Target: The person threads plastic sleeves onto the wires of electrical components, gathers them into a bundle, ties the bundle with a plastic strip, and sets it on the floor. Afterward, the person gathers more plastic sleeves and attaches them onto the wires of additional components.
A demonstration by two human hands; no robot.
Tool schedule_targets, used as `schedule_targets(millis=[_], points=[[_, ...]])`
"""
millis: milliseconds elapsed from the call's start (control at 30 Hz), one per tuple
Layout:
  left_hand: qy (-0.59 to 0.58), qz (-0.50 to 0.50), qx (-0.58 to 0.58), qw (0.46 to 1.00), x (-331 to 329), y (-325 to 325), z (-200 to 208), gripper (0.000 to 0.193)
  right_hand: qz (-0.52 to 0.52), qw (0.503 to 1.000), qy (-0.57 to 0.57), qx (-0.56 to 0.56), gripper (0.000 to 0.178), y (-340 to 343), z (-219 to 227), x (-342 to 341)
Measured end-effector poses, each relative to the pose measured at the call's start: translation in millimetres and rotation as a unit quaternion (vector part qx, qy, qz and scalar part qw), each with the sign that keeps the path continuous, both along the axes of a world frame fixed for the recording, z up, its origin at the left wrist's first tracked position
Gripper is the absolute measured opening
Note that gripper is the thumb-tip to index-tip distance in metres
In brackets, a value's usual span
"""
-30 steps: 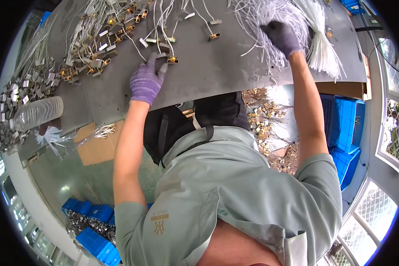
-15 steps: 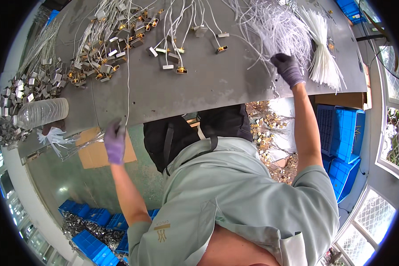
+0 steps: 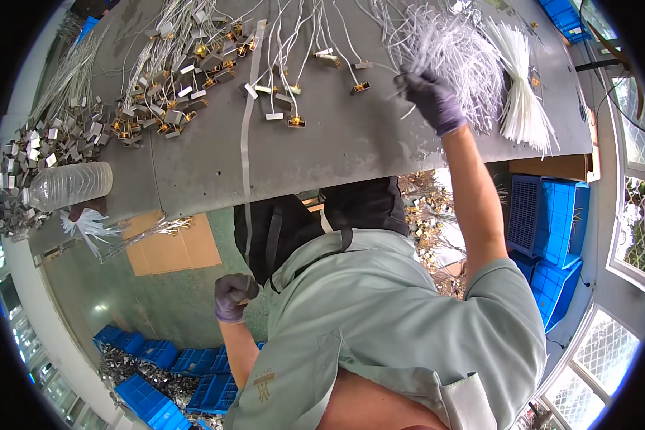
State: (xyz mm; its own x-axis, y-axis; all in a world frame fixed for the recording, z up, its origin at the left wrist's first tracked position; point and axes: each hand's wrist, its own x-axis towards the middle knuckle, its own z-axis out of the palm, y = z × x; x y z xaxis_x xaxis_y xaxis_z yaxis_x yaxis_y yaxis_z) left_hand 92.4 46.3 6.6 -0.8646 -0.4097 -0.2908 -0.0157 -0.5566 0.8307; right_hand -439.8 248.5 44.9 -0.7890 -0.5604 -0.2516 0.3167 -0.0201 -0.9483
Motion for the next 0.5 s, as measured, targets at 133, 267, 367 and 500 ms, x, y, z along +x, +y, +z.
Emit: schedule_targets(millis=[133, 267, 367, 500], points=[[-0.048, -0.091, -0.079, 0.992, -51.4, 1.1, 14.1, 0.027, 0.014, 0.998, -0.045, -0.040, 0.028, -42.4, -1.8, 27.7], [-0.199, -0.148, -0.196, 0.949, -62.0, -9.7, 16.1, 0.017, 0.005, 0.999, -0.003, -0.040, 0.029, -71.1, 8.1, 28.7], [-0.267, -0.142, -0.169, 0.938, -58.2, -14.3, 17.7, 0.011, -0.044, 0.992, -0.023, -0.115, 0.029, -80.6, 15.3, 19.8], [-0.259, -0.116, -0.172, 0.943, -45.2, -20.7, 11.0, 0.012, -0.096, 0.990, 0.009, -0.103, 0.023, -84.4, 36.3, 12.9]])
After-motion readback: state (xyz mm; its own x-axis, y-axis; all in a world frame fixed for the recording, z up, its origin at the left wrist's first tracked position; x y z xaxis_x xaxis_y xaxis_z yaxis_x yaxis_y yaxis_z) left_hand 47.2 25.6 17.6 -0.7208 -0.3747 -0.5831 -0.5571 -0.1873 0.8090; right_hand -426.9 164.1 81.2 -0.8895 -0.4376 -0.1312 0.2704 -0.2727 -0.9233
